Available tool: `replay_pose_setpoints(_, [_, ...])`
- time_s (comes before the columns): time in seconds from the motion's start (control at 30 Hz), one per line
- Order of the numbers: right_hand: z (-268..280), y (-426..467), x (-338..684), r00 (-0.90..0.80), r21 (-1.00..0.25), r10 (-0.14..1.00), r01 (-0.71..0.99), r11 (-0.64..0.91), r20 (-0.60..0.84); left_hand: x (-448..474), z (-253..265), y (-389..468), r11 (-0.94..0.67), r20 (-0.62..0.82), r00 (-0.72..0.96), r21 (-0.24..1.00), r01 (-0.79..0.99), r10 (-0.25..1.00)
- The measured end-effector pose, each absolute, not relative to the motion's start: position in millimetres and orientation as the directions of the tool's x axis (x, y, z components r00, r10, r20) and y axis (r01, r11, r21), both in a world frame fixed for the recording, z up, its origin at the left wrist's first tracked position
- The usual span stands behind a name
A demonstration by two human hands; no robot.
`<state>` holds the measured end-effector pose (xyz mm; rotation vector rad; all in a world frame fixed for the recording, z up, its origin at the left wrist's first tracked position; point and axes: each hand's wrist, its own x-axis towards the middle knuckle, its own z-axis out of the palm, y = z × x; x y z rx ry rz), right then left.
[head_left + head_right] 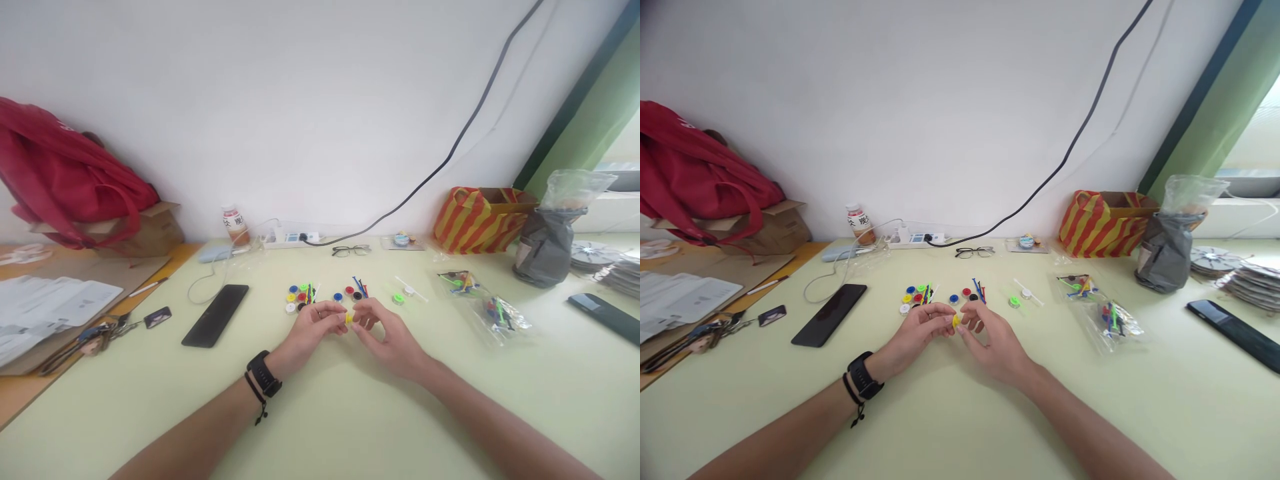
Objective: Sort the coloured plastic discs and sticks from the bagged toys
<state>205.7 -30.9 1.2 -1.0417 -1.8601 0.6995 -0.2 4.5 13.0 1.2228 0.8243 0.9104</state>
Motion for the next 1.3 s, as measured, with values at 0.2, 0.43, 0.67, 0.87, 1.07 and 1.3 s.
replay_pose_setpoints(0.2, [-2.4, -29.8, 207.7, -0.31, -0.727, 0.846, 0.434, 0.532, 0.434, -0.2, 13.7, 4.3, 0.123, -0.053, 0.415, 0.982, -0.144, 0.908])
replay_pose_setpoints(0.43, [-0.3, -29.8, 215.0, -0.288, -0.578, 0.772, 0.528, 0.622, 0.567, 0.1, 15.0, 3.6, 0.138, -0.069, 0.408, 0.98, -0.142, 0.91])
replay_pose_setpoints(0.67, [5.9, -20.1, 218.4, -0.303, -0.805, 0.904, 0.427, 0.412, 0.302, 1.4, 15.1, 3.6, 0.146, -0.081, 0.381, 0.979, -0.145, 0.921])
replay_pose_setpoints(0.87, [10.6, -24.8, 211.1, -0.334, -0.859, 0.889, 0.299, 0.416, 0.314, 0.8, 14.9, 3.5, 0.133, -0.059, 0.409, 0.979, -0.155, 0.911])
replay_pose_setpoints(1.07, [7.2, -26.6, 209.1, -0.37, -0.85, 0.875, 0.303, 0.432, 0.313, 0.9, 13.7, 2.2, 0.133, -0.062, 0.426, 0.981, -0.138, 0.903])
replay_pose_setpoints(1.3, [10.2, -22.9, 209.9, -0.33, -0.911, 0.923, 0.288, 0.297, 0.196, 0.1, 11.7, 1.2, 0.055, 0.007, 0.421, 0.989, -0.137, 0.907])
